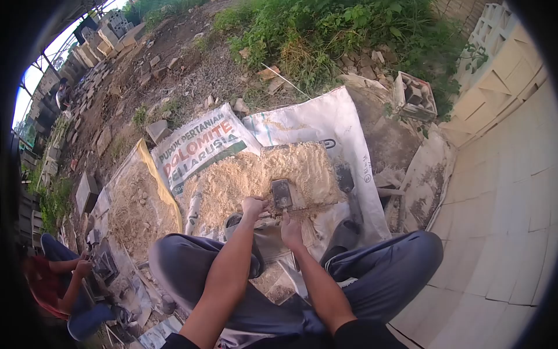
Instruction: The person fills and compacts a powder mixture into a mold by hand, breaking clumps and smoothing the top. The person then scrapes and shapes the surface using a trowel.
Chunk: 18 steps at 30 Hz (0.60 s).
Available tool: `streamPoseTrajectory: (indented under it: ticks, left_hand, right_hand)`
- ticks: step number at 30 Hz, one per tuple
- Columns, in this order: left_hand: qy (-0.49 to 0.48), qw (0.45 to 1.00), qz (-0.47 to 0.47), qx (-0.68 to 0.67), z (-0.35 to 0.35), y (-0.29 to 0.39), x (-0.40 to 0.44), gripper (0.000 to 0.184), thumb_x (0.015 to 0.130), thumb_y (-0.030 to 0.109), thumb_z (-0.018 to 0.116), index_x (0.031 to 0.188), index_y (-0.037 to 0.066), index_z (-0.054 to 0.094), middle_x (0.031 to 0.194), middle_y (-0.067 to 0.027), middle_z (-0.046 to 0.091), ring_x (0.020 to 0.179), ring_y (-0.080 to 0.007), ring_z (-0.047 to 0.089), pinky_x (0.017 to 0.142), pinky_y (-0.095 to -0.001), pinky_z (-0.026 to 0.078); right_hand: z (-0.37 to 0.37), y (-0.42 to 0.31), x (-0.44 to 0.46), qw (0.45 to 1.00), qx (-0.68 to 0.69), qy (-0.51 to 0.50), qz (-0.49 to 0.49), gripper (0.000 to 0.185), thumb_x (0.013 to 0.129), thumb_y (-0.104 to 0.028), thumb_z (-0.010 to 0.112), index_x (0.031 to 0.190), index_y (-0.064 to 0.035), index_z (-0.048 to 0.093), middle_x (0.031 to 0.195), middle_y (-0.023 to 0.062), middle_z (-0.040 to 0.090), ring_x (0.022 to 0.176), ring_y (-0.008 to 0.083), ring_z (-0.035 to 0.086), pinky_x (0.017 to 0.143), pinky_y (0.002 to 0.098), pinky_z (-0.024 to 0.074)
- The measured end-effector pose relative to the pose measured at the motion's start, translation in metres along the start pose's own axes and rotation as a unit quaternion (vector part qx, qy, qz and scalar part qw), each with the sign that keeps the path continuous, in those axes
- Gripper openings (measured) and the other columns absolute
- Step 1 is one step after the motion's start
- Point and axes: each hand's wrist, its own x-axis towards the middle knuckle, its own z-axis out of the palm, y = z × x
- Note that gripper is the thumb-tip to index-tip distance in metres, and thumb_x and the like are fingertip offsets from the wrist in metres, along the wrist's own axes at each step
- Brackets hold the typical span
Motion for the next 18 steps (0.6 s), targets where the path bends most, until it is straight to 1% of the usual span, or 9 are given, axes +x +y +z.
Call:
streamPoseTrajectory:
  ticks: [4,7,9,10,11,12,15,17,18]
  left_hand:
    - [-0.016,0.999,0.031,-0.02,0.003,-0.015,0.006,0.018,0.074,-0.007,0.064,0.092,-0.008,0.063,0.079,-0.015,0.064,0.063,-0.0209,0.064,0.051,-0.027,0.057]
    - [-0.016,1.0,0.015,-0.007,0.002,-0.015,0.014,0.019,0.068,-0.005,0.065,0.088,-0.004,0.068,0.073,-0.0147,0.066,0.057,-0.0193,0.064,0.049,-0.0288,0.056]
    - [-0.042,0.999,0.022,0.003,0.003,-0.016,0.015,0.019,0.068,-0.004,0.066,0.086,-0.002,0.069,0.074,-0.0146,0.067,0.057,-0.0186,0.064,0.05,-0.0291,0.055]
    - [-0.019,0.997,0.029,0.063,0.003,-0.016,0.012,0.018,0.068,-0.004,0.066,0.085,0.0,0.07,0.076,-0.0144,0.067,0.058,-0.0192,0.065,0.053,-0.0301,0.055]
    - [0.007,0.992,0.034,0.121,0.002,-0.014,0.012,0.018,0.067,-0.004,0.066,0.084,0.002,0.071,0.077,-0.0142,0.068,0.06,-0.0199,0.065,0.055,-0.031,0.056]
    - [0.009,0.993,0.037,0.113,0.006,-0.01,0.014,0.018,0.067,-0.004,0.066,0.084,0.002,0.071,0.077,-0.0142,0.068,0.06,-0.0199,0.065,0.055,-0.031,0.056]
    - [0.113,0.936,0.167,0.289,0.012,-0.019,0.011,0.02,0.066,-0.004,0.069,0.082,0.006,0.072,0.073,-0.0131,0.068,0.064,-0.0226,0.067,0.06,-0.0326,0.055]
    - [0.084,0.948,0.146,0.27,0.008,-0.012,0.002,0.016,0.066,-0.004,0.069,0.08,0.005,0.072,0.07,-0.013,0.067,0.061,-0.0214,0.066,0.058,-0.0317,0.055]
    - [0.062,0.978,0.089,0.177,0.004,-0.008,-0.005,0.015,0.067,-0.004,0.069,0.079,0.004,0.072,0.069,-0.0131,0.067,0.059,-0.0207,0.066,0.057,-0.0312,0.055]
  right_hand:
    - [-0.009,0.003,-0.008,0.988,0.108,-0.058,0.093,0.06,0.091,-0.048,0.042,0.074,0.0067,0.06,0.068,0.0254,0.059,0.072,0.0384,0.062,0.067,0.0448,0.045]
    - [-0.014,0.023,-0.03,0.949,0.234,-0.154,0.142,0.064,0.088,-0.054,0.044,0.072,0.0056,0.063,0.071,0.0248,0.061,0.075,0.0369,0.064,0.069,0.045,0.0454]
    - [-0.013,0.031,-0.037,0.991,0.062,-0.108,0.041,0.063,0.088,-0.056,0.046,0.058,-0.0005,0.052,0.058,0.0093,0.055,0.053,0.0176,0.058,0.048,0.0334,0.0432]
    - [-0.016,0.025,-0.033,0.989,0.047,-0.093,0.106,0.061,0.088,-0.053,0.048,0.058,-0.0004,0.051,0.054,0.0069,0.051,0.049,0.0167,0.054,0.048,0.0328,0.0415]
    - [-0.018,0.019,-0.029,0.99,0.047,-0.09,0.1,0.061,0.088,-0.053,0.048,0.058,-0.0004,0.051,0.054,0.0069,0.051,0.049,0.0167,0.054,0.048,0.0328,0.0415]
    - [-0.022,0.015,-0.025,0.995,0.06,-0.06,0.06,0.06,0.089,-0.051,0.048,0.057,-0.0006,0.05,0.052,0.0058,0.049,0.048,0.0157,0.052,0.047,0.0326,0.0401]
    - [-0.032,0.0,-0.026,0.993,0.117,-0.001,-0.027,0.059,0.091,-0.049,0.045,0.057,-0.0012,0.048,0.049,0.0041,0.046,0.046,0.0139,0.047,0.046,0.032,0.0372]
    - [-0.045,-0.024,-0.024,0.983,0.163,0.035,-0.081,0.059,0.093,-0.048,0.043,0.057,-0.0016,0.047,0.048,0.0036,0.045,0.045,0.0131,0.045,0.046,0.0317,0.0358]
    - [-0.047,-0.031,-0.021,0.97,0.214,0.04,-0.107,0.058,0.093,-0.047,0.043,0.057,-0.0022,0.046,0.048,0.0029,0.045,0.046,0.0115,0.045,0.046,0.0306,0.0349]
